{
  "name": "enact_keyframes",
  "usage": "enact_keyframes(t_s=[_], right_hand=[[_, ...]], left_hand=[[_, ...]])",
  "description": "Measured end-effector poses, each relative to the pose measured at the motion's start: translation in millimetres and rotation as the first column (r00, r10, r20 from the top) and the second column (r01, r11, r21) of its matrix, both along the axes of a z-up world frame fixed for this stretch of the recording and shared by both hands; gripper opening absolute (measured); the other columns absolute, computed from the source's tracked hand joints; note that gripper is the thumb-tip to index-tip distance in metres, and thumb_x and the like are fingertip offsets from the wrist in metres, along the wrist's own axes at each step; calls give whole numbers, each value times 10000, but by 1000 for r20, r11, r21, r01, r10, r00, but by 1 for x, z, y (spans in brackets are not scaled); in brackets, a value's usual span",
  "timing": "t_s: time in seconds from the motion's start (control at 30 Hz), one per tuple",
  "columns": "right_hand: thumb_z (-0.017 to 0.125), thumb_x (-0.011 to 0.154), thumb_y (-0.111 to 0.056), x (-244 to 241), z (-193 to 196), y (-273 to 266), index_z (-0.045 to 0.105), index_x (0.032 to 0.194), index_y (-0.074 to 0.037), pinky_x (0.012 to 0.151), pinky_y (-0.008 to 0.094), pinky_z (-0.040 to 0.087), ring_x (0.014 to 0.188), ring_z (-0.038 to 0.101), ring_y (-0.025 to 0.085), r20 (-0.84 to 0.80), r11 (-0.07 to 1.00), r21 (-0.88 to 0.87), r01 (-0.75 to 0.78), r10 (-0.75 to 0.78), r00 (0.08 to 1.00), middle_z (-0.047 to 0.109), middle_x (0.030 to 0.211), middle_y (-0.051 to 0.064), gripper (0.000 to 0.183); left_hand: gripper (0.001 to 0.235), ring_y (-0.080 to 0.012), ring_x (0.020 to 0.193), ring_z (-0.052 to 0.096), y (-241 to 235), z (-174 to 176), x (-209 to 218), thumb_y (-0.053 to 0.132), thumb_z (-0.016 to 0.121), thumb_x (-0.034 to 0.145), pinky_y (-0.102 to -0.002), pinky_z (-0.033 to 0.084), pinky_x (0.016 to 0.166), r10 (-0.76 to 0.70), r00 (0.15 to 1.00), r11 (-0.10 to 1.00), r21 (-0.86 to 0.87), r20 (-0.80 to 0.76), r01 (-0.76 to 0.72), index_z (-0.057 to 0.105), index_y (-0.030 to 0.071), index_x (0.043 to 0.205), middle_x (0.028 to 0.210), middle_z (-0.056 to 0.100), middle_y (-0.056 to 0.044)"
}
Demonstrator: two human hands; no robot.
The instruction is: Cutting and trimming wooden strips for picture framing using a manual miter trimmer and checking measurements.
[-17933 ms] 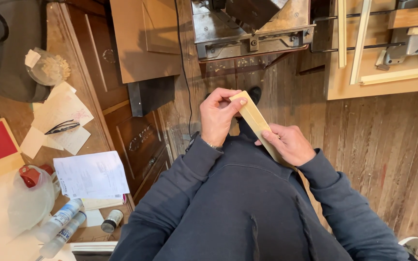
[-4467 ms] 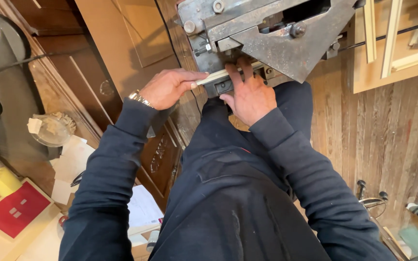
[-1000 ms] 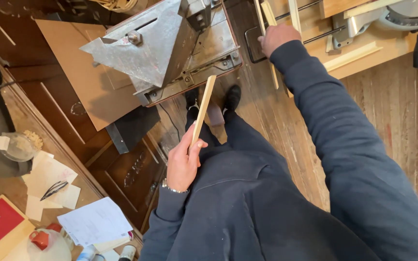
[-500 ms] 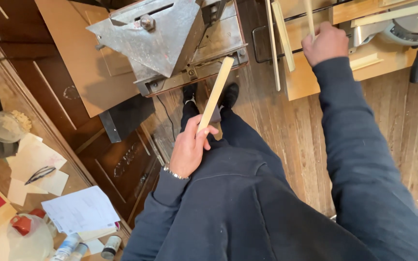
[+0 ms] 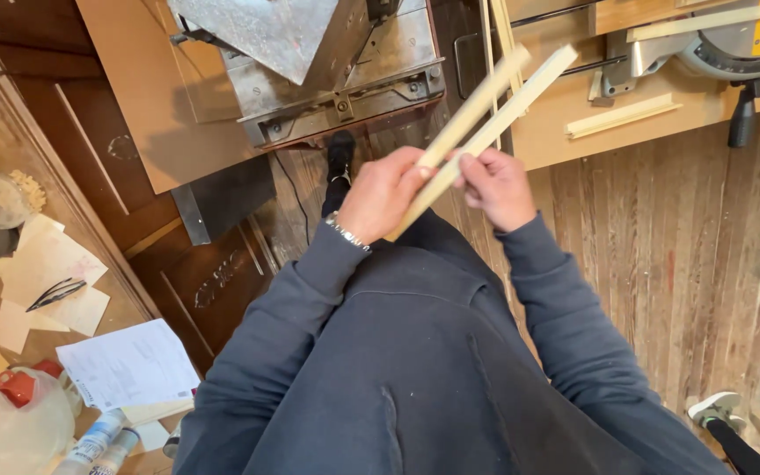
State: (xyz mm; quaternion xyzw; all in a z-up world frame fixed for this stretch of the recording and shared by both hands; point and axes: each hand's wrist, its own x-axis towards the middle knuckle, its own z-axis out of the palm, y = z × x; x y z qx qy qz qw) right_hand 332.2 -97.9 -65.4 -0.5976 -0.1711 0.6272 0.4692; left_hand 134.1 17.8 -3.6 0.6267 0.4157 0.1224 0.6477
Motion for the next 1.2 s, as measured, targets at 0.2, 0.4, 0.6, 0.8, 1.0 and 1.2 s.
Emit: enact_keyframes(t_s=[0.2, 0.4, 0.6, 0.8, 1.0, 1.2], right_hand=[[630, 1059, -286, -16, 26, -15, 706, 988, -32, 498, 274, 384, 570, 506, 117, 340, 972, -29, -234, 230, 912, 644, 788, 25, 275], [698, 955, -369, -41, 107, 3, 715, 960, -77, 639, 447, 528, 754, 670, 358, 914, 728, -106, -677, 339, 221, 701, 871, 136, 292], [668, 929, -444, -52, 69, -1, 726, 922, -77, 652, 498, 530, 785, 680, 391, 789, 472, -287, -833, 610, 74, 725, 853, 148, 372], [688, 935, -392, -56, 63, 0, 747, 964, -42, 642, 442, 527, 713, 670, 350, 681, 631, -201, -749, 640, 356, 707, 799, 171, 355], [693, 948, -346, -79, 69, 14, 742, 1049, -23, 613, 333, 521, 631, 630, 174, 531, 791, -133, -598, 566, 631, 693, 735, 136, 343], [657, 968, -335, -81, 67, 10, 740, 1052, -25, 592, 321, 509, 610, 620, 142, 506, 785, -130, -605, 577, 641, 679, 708, 120, 331]], left_hand=[[166, -271, 728, 777, -9, 7, -8, 139, 597, 964, -367, 592, 663, -163, 981, 986, -61, -109, 157, 610, -3, 1049, 875, 757, -149], [115, -410, 754, 701, -34, -27, -42, 99, 665, 839, -503, 552, 632, -379, 794, 712, 399, -475, 578, 631, 49, 937, 793, 708, -184], [124, -388, 821, 709, -4, 1, -62, 175, 649, 872, -510, 557, 673, -592, 664, 603, 296, -457, 741, 687, 99, 961, 843, 730, -151], [290, -290, 808, 732, 38, 16, -117, 161, 750, 869, -415, 578, 711, -262, 883, 916, 188, -390, 355, 699, 130, 1152, 942, 751, -113], [617, -167, 987, 746, 11, 5, -103, -45, 659, 957, -290, 630, 774, 508, 785, 838, -413, 353, -356, 396, 54, 1506, 1165, 720, -86], [579, -180, 1010, 761, 3, 20, -89, -22, 623, 993, -262, 628, 692, 590, 743, 801, -347, 316, -488, 398, 62, 1519, 1169, 755, -171]])
